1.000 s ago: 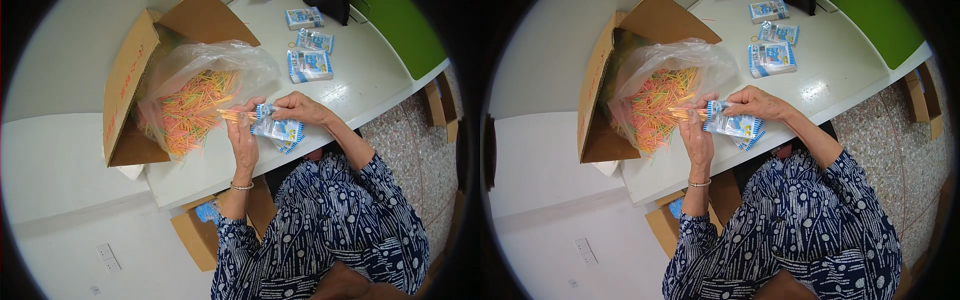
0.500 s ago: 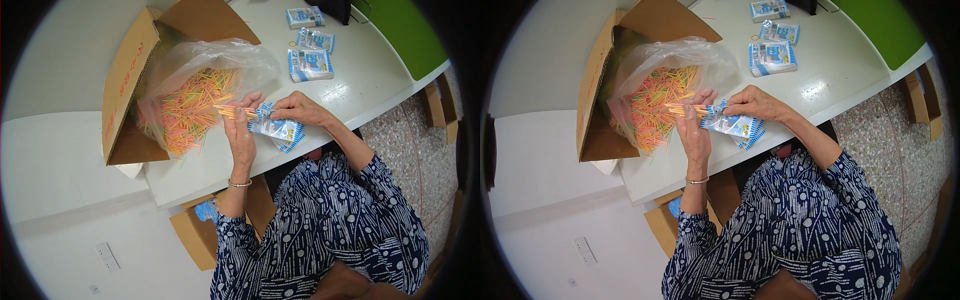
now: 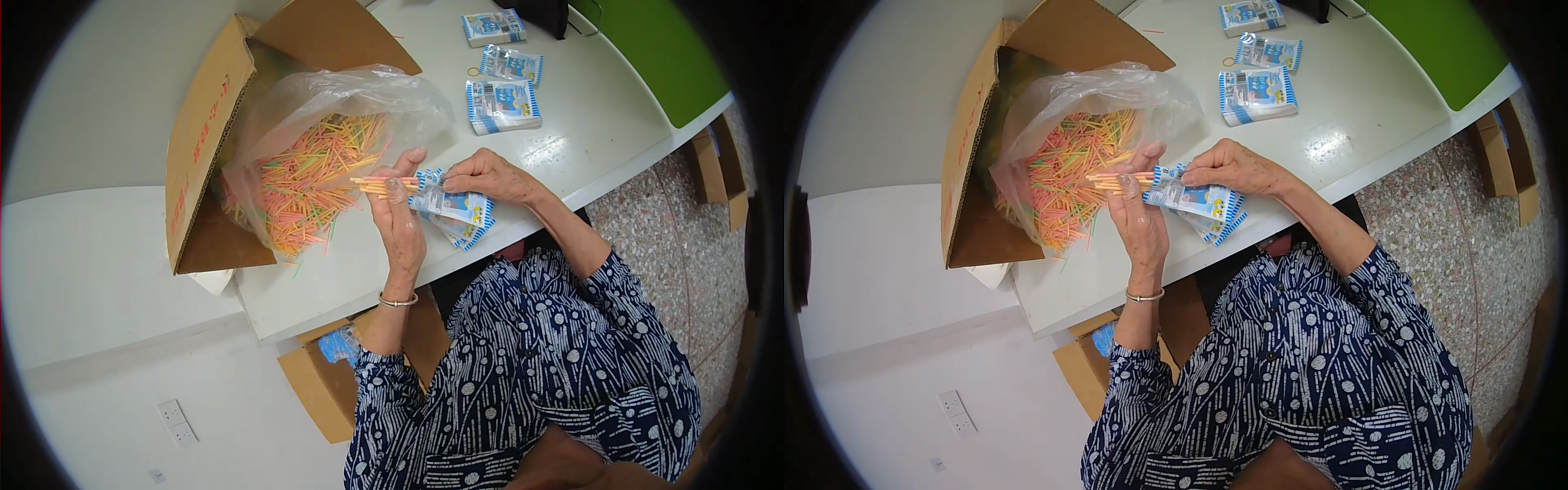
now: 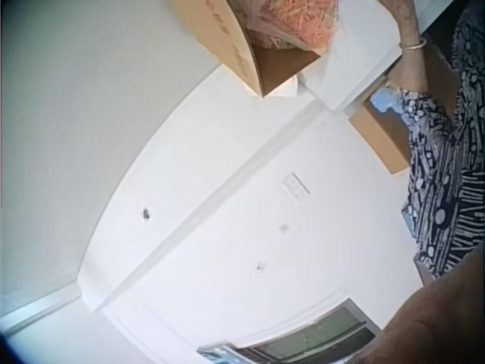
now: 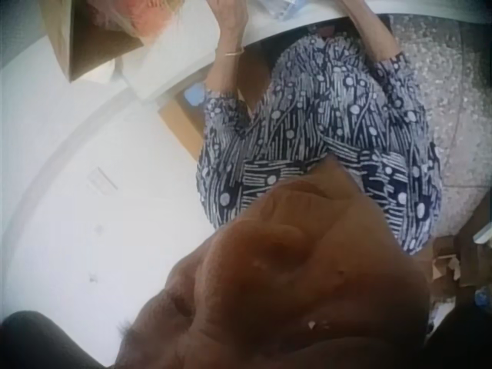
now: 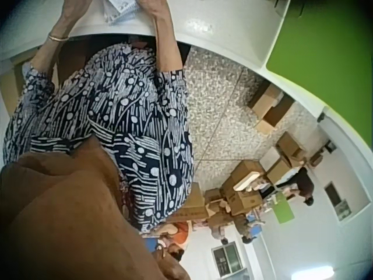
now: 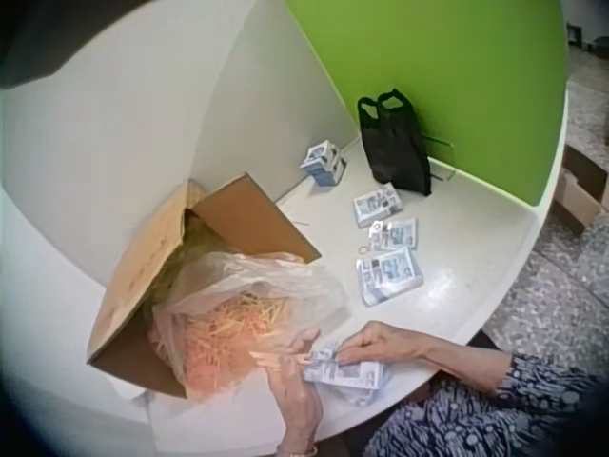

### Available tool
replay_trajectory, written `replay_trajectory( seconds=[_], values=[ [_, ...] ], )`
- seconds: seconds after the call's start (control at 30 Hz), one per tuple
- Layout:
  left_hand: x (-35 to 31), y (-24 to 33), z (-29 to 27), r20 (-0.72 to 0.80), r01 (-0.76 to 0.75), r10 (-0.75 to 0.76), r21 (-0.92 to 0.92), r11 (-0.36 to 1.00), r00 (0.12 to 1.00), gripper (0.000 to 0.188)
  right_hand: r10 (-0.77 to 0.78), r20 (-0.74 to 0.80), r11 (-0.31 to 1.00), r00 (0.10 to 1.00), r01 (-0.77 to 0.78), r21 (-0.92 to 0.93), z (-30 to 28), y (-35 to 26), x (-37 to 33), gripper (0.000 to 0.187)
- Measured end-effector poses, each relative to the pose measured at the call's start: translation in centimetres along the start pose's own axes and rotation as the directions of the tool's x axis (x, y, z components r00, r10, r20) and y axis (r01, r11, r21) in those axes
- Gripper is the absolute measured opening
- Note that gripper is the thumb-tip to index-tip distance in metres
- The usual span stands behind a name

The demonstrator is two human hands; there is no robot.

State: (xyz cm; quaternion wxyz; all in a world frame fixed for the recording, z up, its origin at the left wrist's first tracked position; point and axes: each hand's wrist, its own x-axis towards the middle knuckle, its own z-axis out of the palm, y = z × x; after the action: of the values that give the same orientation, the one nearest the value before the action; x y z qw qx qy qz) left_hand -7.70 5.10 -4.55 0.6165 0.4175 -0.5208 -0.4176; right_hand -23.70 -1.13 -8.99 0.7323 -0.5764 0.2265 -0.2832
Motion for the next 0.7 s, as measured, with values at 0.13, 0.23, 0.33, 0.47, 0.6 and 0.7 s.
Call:
replay_trajectory(
  seconds=[0.13,0.23,0.33,0.47,0.6,0.7],
  values=[
    [-0.6,-0.3,-0.2,-0.011,0.064,-0.064,-0.011,0.998,0.998,0.019,-0.018,-0.033,1.000,0.999,0.019,0.010,0.0,0.3,0.0,0.022],
    [-1.0,-0.4,-0.7,0.039,0.113,-0.115,0.052,0.992,0.993,0.020,-0.005,-0.026,0.999,1.000,0.004,-0.043,0.1,0.2,-0.1,0.022],
    [-1.1,0.0,-1.2,0.068,0.133,-0.142,0.128,0.983,0.988,0.028,0.000,-0.041,0.999,0.999,-0.002,-0.050,0.1,0.4,0.1,0.024],
    [-0.7,1.4,-1.5,0.059,0.124,-0.140,0.224,0.967,0.988,0.038,-0.073,-0.058,0.996,0.996,0.069,-0.064,0.3,0.3,0.4,0.025],
    [-0.2,2.2,-2.3,0.048,0.166,-0.208,0.441,0.882,0.977,0.038,-0.122,-0.088,0.992,0.989,0.122,-0.003,0.7,0.5,1.1,0.026],
    [0.1,2.3,-1.7,0.168,0.005,-0.147,0.641,0.767,0.975,0.036,-0.139,-0.094,0.990,0.986,0.138,-0.027,1.1,0.3,1.1,0.026]
  ],
)
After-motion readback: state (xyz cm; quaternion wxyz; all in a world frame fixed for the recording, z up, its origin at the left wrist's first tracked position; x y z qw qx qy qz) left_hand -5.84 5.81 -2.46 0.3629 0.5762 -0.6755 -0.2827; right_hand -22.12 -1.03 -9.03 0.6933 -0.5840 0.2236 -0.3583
